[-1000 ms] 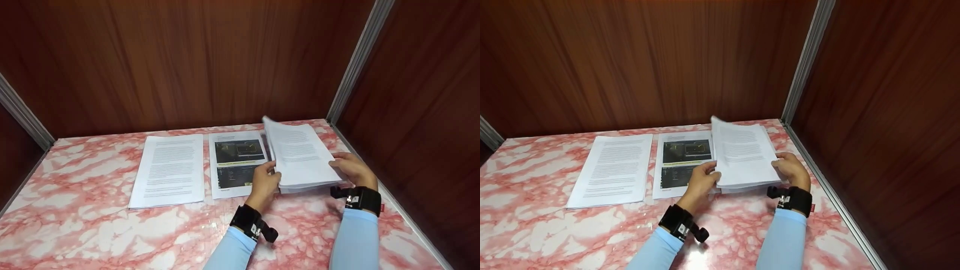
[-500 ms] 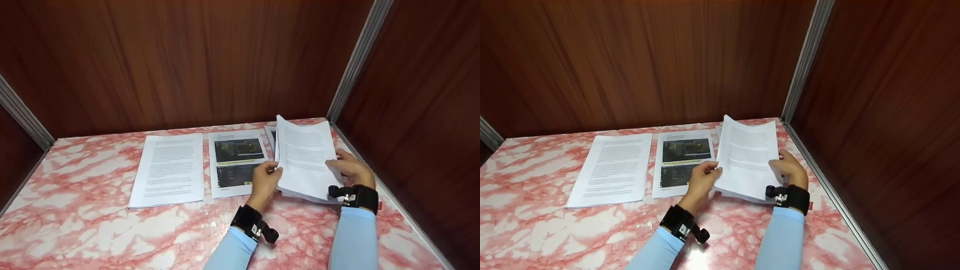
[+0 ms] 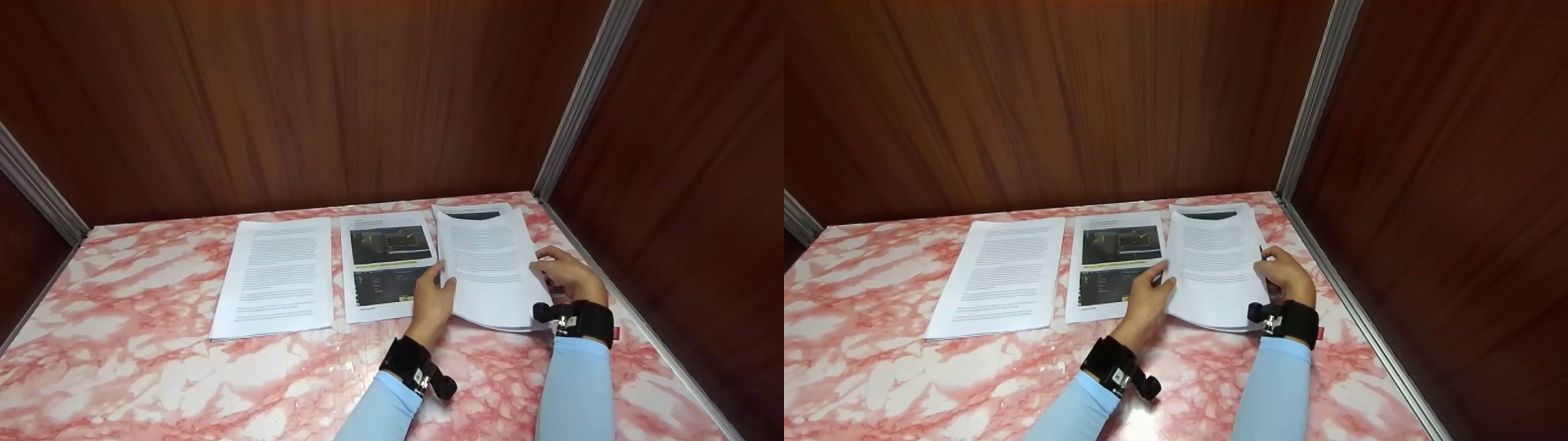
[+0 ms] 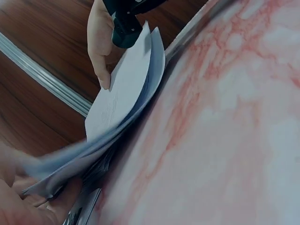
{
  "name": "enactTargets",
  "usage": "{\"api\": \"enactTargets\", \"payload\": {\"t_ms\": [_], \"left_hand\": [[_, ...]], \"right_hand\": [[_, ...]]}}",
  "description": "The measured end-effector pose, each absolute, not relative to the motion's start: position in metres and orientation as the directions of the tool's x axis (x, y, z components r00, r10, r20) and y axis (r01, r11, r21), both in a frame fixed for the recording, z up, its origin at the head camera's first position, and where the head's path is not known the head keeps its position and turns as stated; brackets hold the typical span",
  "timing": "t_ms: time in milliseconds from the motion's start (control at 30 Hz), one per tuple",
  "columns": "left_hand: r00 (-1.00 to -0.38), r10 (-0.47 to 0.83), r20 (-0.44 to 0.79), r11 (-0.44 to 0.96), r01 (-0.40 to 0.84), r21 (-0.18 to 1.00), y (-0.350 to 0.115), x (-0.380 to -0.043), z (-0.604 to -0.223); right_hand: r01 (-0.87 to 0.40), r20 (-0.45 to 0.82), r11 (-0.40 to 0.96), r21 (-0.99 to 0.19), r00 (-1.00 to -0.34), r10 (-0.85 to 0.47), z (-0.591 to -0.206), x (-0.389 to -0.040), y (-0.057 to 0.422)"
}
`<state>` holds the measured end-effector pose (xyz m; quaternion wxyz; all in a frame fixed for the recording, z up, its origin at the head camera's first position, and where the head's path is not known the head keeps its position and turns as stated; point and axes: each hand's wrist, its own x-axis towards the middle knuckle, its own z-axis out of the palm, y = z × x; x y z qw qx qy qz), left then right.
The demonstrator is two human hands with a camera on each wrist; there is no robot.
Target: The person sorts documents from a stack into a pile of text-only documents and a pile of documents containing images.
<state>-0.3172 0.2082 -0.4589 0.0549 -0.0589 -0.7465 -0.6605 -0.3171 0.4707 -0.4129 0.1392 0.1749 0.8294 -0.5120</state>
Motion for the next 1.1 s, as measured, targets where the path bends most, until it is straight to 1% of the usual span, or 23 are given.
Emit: {"api": "enactTargets", "payload": {"t_ms": [67,167,267,367,500,567,767,900,1100], "left_hand": [[-0.985,0.011,0.173,0.178,0.173,0.969,0.207,-0.317,-0.459],[-0.983,0.007,0.181,0.226,0.178,0.958,0.206,-0.316,-0.459],[-0.981,-0.013,0.194,0.252,0.184,0.950,0.206,-0.316,-0.458],[-0.984,-0.036,0.174,0.256,0.159,0.953,0.206,-0.317,-0.458],[-0.991,-0.035,0.132,0.243,0.119,0.963,0.206,-0.318,-0.458],[-0.991,-0.036,0.130,0.236,0.118,0.964,0.205,-0.318,-0.459],[-0.993,-0.015,0.115,0.170,0.111,0.979,0.204,-0.318,-0.462],[-0.997,-0.013,0.078,0.148,0.076,0.986,0.204,-0.318,-0.462],[-1.000,0.006,0.015,0.113,0.015,0.993,0.204,-0.319,-0.461]], "right_hand": [[0.436,-0.411,0.397,-0.807,-0.899,0.151,-0.413,-0.317,0.471],[0.428,-0.404,0.385,-0.818,-0.903,0.147,-0.414,-0.317,0.470],[0.439,-0.421,0.368,-0.820,-0.897,0.132,-0.412,-0.317,0.470],[0.462,-0.453,0.344,-0.818,-0.885,0.110,-0.408,-0.316,0.470],[0.488,-0.480,0.332,-0.808,-0.870,0.110,-0.405,-0.315,0.471],[0.484,-0.480,0.335,-0.808,-0.871,0.101,-0.405,-0.316,0.471],[0.448,-0.445,0.295,-0.844,-0.892,0.081,-0.413,-0.321,0.472],[0.432,-0.433,0.273,-0.859,-0.899,0.062,-0.416,-0.323,0.471],[0.412,-0.408,0.386,-0.826,-0.908,0.097,-0.417,-0.321,0.469]]}}
